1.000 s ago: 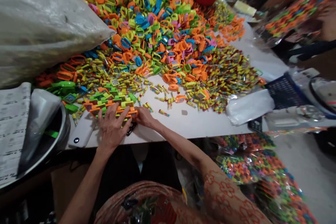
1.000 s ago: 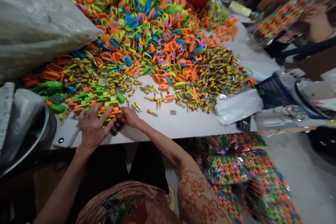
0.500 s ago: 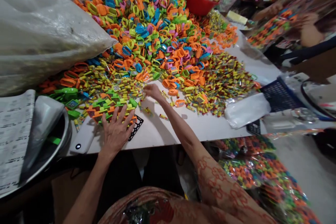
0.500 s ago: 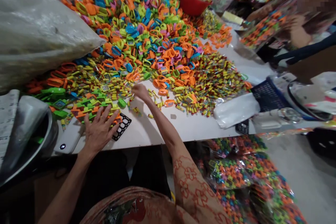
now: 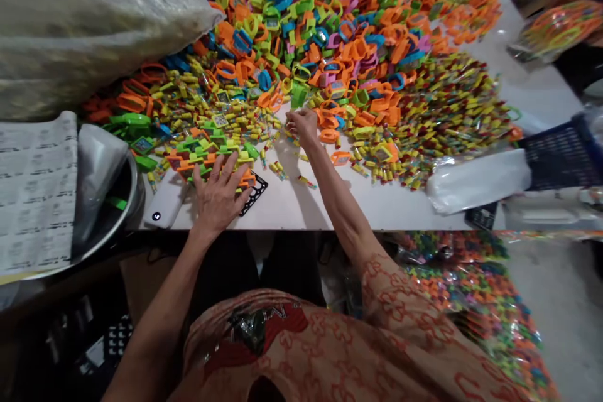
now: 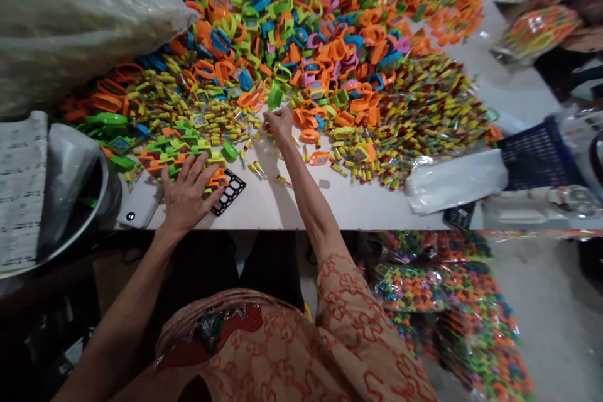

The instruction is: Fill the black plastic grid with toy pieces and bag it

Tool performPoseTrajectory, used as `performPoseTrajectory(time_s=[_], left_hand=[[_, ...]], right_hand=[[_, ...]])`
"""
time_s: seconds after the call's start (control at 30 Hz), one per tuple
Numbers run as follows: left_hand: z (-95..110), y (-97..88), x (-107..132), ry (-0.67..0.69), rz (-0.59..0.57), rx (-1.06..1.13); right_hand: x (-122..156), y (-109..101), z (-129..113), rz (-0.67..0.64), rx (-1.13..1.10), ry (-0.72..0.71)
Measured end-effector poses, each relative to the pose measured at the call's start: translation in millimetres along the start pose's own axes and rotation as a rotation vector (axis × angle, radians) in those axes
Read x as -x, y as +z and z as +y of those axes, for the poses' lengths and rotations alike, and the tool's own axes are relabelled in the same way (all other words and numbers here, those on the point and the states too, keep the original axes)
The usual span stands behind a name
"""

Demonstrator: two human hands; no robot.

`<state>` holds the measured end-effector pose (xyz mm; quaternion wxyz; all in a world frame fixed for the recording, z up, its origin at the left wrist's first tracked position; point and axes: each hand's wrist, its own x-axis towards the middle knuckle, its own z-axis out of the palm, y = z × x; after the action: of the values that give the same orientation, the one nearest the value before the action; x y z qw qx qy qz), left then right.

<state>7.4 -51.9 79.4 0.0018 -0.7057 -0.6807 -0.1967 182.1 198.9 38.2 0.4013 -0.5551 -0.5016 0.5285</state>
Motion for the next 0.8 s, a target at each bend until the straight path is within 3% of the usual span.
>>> performPoseTrajectory(time_s=[0.07, 0.17, 0.27, 0.53, 0.7, 0.8], left_hand=[[1, 0.4, -2, -0.014, 0.006, 0.021], [2, -0.4, -4, -0.030, 0.011, 0.045], [3, -2.2, -5, -0.028, 0.007, 0.047], [5, -4.6, -6, -0.028, -0.001, 0.021], [5, -4.7, -5, -0.037, -0.017, 0.043], [4, -4.4, -4, -0.023, -0.011, 0.027]], right_hand=[[38, -3, 10, -0.047, -0.034, -0.027], [91, -2, 24, -0.309, -0.036, 0.021], [117, 9, 34, -0.446, -0.044, 0.100], [113, 44, 53, -0.396, -0.119, -0.010], [105, 32, 64, -0.490, 0.030, -0.010], [107, 25, 56, -0.538, 0.261, -0.160]])
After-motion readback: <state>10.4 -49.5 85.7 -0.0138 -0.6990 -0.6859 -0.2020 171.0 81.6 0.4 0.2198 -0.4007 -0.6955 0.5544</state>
